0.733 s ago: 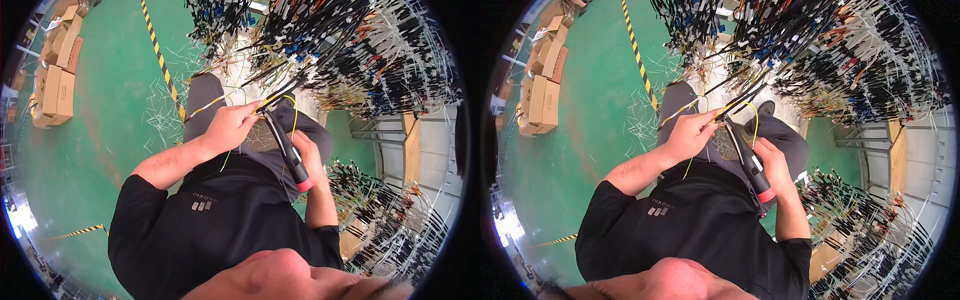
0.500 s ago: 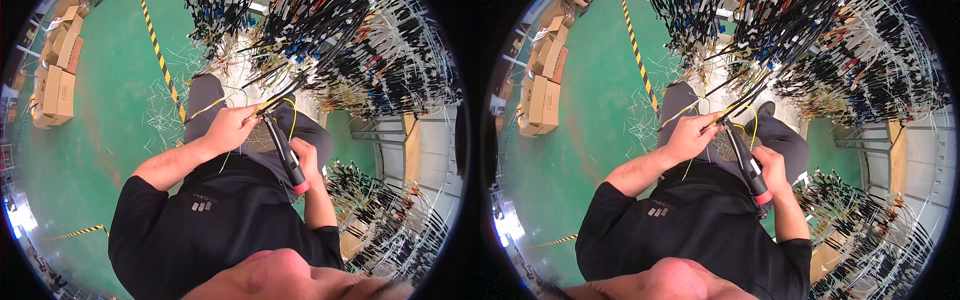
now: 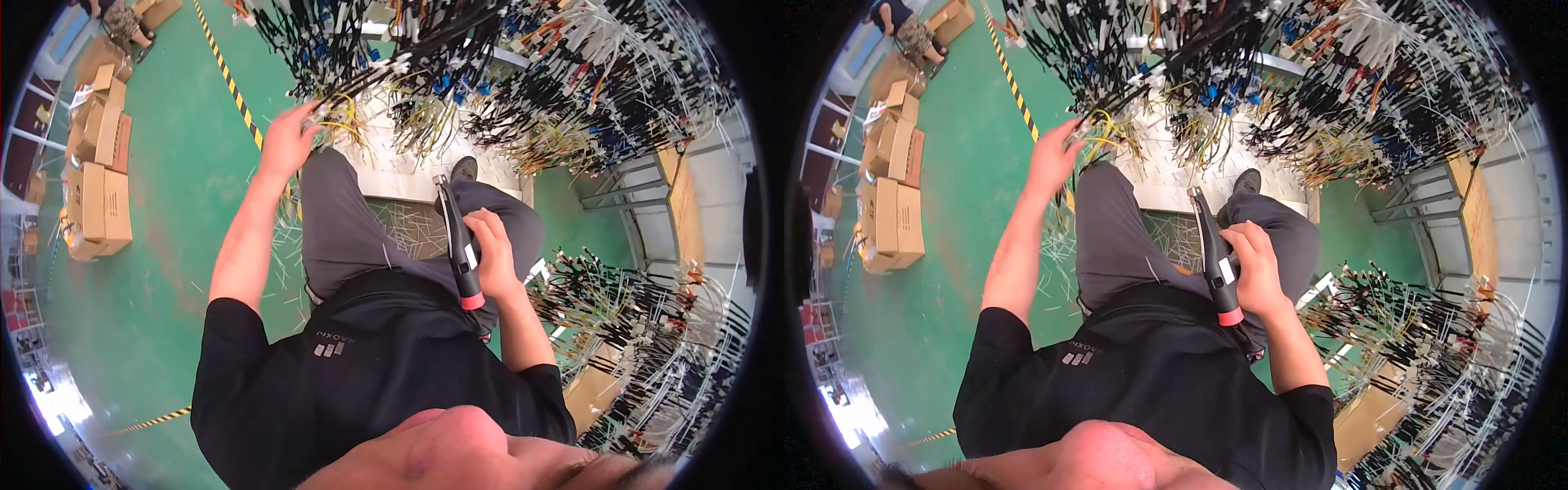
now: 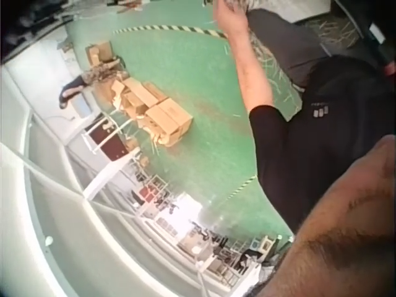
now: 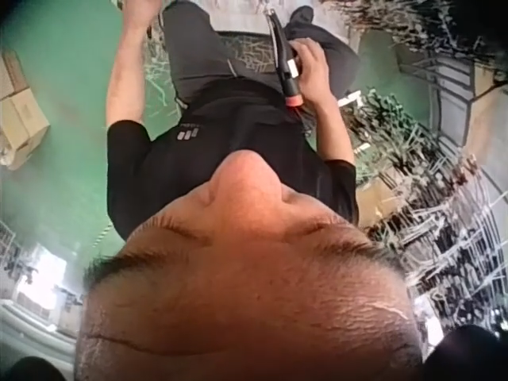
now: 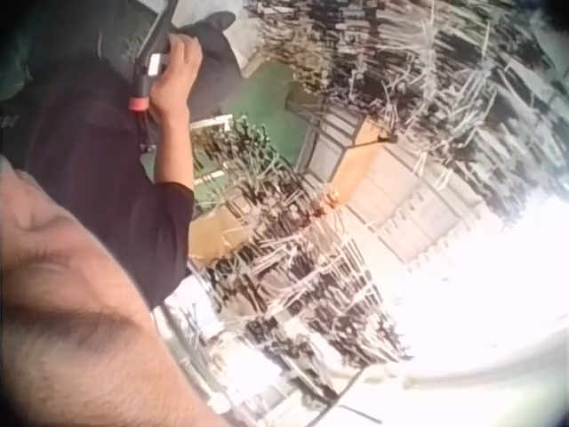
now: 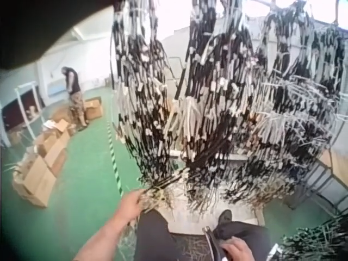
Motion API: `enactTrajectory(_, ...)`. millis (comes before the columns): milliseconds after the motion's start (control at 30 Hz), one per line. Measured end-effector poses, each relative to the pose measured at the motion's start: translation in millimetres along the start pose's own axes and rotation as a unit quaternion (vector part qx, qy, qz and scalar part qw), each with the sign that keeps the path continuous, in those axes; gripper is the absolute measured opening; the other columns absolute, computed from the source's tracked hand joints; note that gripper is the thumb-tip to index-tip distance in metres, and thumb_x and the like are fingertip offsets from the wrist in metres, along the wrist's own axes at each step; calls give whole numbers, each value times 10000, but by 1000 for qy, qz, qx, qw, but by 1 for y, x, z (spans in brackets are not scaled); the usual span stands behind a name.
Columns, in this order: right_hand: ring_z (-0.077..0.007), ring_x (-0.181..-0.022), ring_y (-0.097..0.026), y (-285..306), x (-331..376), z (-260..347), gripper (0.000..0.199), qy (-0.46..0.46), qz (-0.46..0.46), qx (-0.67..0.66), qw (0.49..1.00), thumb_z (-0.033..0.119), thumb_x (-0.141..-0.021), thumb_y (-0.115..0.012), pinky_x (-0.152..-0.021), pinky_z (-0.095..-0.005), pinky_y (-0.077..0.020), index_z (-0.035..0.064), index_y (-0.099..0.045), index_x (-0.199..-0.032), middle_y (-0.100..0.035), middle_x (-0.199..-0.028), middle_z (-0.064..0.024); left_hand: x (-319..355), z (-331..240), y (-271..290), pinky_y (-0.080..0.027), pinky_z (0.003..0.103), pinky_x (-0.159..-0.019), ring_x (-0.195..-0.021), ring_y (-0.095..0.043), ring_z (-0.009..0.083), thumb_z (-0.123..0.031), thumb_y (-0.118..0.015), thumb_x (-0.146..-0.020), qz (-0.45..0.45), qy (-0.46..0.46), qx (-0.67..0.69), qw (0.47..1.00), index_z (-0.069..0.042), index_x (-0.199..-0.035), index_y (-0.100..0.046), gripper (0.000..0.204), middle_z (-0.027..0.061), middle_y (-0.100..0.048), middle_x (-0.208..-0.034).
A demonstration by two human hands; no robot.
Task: Organizing and trimming cable bundles using a zip-tie gun in a factory setting.
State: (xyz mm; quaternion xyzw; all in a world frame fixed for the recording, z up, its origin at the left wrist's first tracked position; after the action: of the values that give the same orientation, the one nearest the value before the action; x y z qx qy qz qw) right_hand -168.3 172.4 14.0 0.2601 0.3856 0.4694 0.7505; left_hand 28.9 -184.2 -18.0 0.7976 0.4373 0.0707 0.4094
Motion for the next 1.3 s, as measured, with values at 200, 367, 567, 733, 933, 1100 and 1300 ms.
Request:
enactTrajectory(200, -420, -1134, -622, 3, 9, -14, 492, -89, -49, -63, 993, 98, -728, -771, -1140, -528, -452, 10, -657, -1199, -651, -1183, -170, 10, -60, -19, -537, 404, -1063, -1197, -690, 307, -117, -785, -914, -2, -36, 93, 995, -57, -1389, -653, 497, 138, -710, -1341)
enactTrajectory(367, -357, -1151, -631, 9, -7, 2, 518, 6, -65, 88, 994, 82, -690, -767, -1145, -560, -437, 46, -668, -1197, -640, -1134, -129, 68, -133, -103, -581, 292, -742, -920, -721, 160, -96, -725, -992, 299, 146, 538, 775, 13, -1391, -604, 431, 115, -723, -1182)
enactTrajectory(567, -355, -1121, -645, 13, -1, 1, 481, 10, -95, 56, 994, 94, -682, -764, -1154, -553, -435, 36, -685, -1153, -644, -1115, -124, 77, -131, -143, -597, 276, -661, -737, -725, 164, -45, -733, -987, 320, 180, 515, 775, 50, -1360, -635, 397, 53, -738, -854)
enactTrajectory(733, -419, -1136, -633, 17, 35, -47, 491, -106, -169, 22, 980, 104, -747, -780, -1060, -499, -498, -17, -649, -1205, -657, -1188, -192, 88, -114, -135, -419, 456, -1219, -1435, -526, 356, -186, -901, -785, 307, -190, 53, 931, -6, -1580, -446, 935, 236, -468, -1595)
enactTrajectory(933, -331, -1035, -658, 23, 67, -84, 439, -169, -212, -28, 962, 36, -781, -769, -949, -381, -519, 15, -635, -1199, -650, -1098, -155, 146, -55, -144, -450, 494, -1156, -1338, -577, 373, -161, -822, -837, 568, -316, 8, 760, -74, -1270, -738, 450, 159, -628, -1447)
enactTrajectory(1100, -307, -1037, -679, 24, 86, -103, 432, -254, -240, -113, 930, 6, -779, -745, -957, -360, -522, 32, -648, -1198, -666, -1107, -131, 160, -61, -131, -529, 355, -902, -1042, -634, 227, 4, -664, -918, 625, -112, 172, 753, -107, -1363, -707, 462, 75, -654, -1273)
enactTrajectory(1300, -227, -1083, -690, 24, 100, -119, 434, -245, -246, -146, 926, 15, -821, -746, -1002, -348, -518, 31, -659, -1245, -701, -1131, -98, 169, -67, -130, -536, 354, -946, -1053, -647, 207, 58, -611, -928, 617, -61, 269, 737, -110, -1390, -693, 498, 62, -639, -1374)
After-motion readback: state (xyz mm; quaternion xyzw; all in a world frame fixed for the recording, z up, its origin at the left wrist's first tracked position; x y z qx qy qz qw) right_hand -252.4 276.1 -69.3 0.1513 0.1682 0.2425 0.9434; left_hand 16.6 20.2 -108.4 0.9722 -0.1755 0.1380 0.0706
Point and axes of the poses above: each hand's wrist, its own x-axis away from the middle knuckle, its own y-axis out of the back of the hand, z = x × y, the point moved 6 cm from there along -x, towards the middle knuckle
